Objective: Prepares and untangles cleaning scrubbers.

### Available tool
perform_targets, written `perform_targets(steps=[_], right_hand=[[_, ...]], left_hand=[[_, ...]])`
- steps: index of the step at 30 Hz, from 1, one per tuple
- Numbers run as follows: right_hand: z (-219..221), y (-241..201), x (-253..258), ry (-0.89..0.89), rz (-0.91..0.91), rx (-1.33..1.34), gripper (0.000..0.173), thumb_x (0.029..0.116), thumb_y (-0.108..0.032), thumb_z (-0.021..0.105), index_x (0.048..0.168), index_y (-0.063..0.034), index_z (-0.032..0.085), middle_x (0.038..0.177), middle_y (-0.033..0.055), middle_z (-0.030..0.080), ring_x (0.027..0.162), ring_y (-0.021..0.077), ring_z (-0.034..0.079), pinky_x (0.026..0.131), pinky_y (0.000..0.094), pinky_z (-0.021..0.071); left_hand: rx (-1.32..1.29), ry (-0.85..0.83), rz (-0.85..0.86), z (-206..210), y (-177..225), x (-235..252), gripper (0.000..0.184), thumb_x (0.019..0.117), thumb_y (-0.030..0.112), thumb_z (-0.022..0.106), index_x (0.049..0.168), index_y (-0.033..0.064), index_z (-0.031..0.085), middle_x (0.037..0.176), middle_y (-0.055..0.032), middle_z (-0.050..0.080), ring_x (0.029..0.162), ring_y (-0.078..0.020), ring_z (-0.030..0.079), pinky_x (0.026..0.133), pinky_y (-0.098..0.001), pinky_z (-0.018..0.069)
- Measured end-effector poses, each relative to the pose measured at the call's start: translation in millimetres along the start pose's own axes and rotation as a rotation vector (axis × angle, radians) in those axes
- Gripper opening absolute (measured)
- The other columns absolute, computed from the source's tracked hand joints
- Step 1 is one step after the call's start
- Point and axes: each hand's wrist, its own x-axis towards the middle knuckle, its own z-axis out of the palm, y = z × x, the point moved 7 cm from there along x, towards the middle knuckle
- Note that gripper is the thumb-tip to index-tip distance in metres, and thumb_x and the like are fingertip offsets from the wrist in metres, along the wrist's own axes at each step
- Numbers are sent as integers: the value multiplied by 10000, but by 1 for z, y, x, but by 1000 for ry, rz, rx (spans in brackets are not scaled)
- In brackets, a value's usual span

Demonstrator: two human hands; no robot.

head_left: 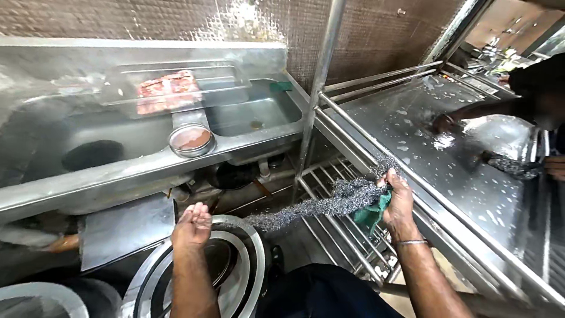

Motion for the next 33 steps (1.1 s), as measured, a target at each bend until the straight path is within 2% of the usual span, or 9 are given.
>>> perform_targets(steps=[4,8,11,15,18,20,23,27,33], right_hand=[[23,7,-2,-238,-78,64,203,1038,-225,540,930,-116,672,688,11,654,491,39,560,449,180,488],[40,12,-6,-499,-158,-41,188,997,-220,589,953,-108,733,726,35,709,514,32,586,464,173,483],[49,17,5,-648,-124,-25,195,974,-258,629,899,-131,757,732,25,734,541,30,622,496,173,508],[63,18,14,-779,-68,31,235,952,-330,634,829,-168,751,669,-36,695,503,-1,581,466,168,481],[71,21,16,-819,-27,55,233,933,-318,600,784,-200,736,634,-70,657,488,-9,555,452,176,466],[72,23,19,-766,-21,27,234,920,-264,568,767,-190,728,630,-70,651,486,-8,551,450,180,466],[66,26,29,-559,-79,-205,232,954,-171,495,827,-117,681,709,-19,679,605,45,627,567,243,549],[32,34,51,-266,-156,-831,416,1001,-366,636,1236,-25,676,954,108,738,879,218,704,841,473,577],[2,60,9,-186,-22,-914,646,887,-462,779,1341,-35,608,971,92,741,851,243,701,783,512,584]], left_hand=[[723,-110,-138,0,-64,-13,358,1073,234,510,1393,75,516,1198,-120,689,939,-208,696,764,-383,576],[1382,-313,11,33,-106,-32,645,924,280,773,1460,22,522,1386,-247,595,1271,-393,586,1053,-591,475],[956,-583,4,108,-125,-86,658,930,185,760,1502,87,451,1391,-173,599,1235,-319,614,985,-520,547],[837,-1011,53,204,-156,-155,997,766,247,863,1596,240,311,1481,-49,559,1319,-255,564,1026,-485,530],[695,-1220,-38,242,-171,-186,1121,723,227,883,1620,280,213,1464,-61,561,1221,-232,628,962,-444,577],[620,-1268,-125,253,-177,-197,1055,726,151,859,1601,276,283,1443,-62,573,1200,-207,632,963,-424,572],[637,-1195,-106,259,-180,-202,776,759,-10,779,1473,158,526,1396,-48,610,1176,-179,630,963,-397,566],[681,-831,92,258,-176,-180,460,824,4,819,1254,58,665,1156,-112,709,1003,-224,694,854,-425,605],[524,-512,222,249,-146,-162,385,817,34,840,1165,58,678,1060,-104,723,930,-210,706,803,-414,615]])
